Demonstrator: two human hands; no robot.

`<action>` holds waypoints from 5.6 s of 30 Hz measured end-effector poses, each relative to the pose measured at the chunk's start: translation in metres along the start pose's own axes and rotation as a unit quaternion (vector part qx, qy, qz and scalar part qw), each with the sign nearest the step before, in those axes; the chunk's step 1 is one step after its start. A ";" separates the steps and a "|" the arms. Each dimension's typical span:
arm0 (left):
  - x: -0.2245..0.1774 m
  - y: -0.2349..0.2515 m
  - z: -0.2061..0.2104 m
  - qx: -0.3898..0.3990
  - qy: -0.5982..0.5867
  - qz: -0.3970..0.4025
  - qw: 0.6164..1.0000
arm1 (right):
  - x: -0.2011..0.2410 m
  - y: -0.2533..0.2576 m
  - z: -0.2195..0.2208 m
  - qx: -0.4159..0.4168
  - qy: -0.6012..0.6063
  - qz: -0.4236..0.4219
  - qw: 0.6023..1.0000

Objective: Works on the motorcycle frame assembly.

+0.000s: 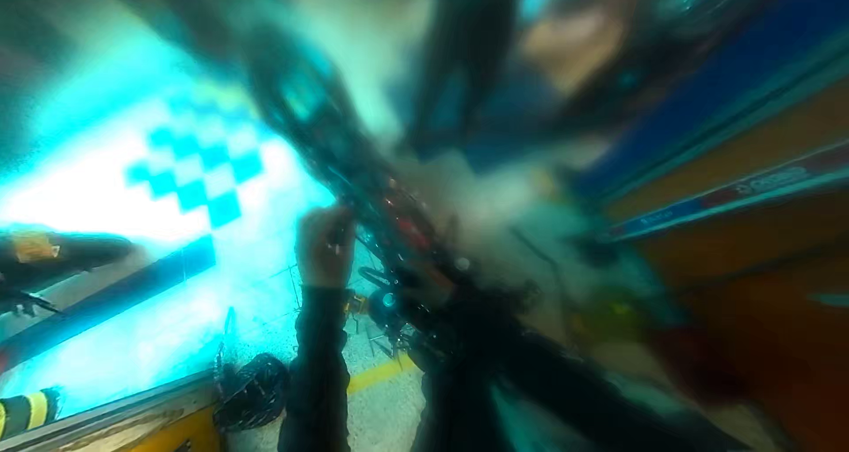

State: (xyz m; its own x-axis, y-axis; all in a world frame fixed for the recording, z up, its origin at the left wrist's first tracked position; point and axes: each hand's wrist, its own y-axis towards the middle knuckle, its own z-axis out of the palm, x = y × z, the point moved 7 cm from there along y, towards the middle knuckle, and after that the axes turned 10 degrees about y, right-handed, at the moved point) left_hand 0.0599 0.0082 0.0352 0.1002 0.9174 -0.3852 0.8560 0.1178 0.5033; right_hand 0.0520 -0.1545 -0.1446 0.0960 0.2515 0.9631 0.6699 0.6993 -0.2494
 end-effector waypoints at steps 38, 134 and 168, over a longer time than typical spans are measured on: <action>0.036 0.001 0.068 0.133 -0.554 -0.452 0.686 | -0.011 0.003 0.003 -0.001 0.014 -0.046 0.999; -0.015 -0.031 -0.028 0.063 -0.027 -0.043 0.997 | -0.009 0.002 0.007 0.003 -0.075 -0.010 0.997; 0.032 -0.011 0.048 0.217 -0.523 -0.409 0.716 | -0.005 -0.001 0.005 -0.002 -0.043 0.009 0.999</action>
State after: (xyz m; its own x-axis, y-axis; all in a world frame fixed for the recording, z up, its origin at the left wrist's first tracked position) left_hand 0.0780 0.0180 -0.0194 -0.3944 -0.2043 -0.8960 0.8992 0.1154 -0.4221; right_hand 0.0472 -0.1532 -0.1502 0.0454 0.3208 0.9460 0.6708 0.6919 -0.2669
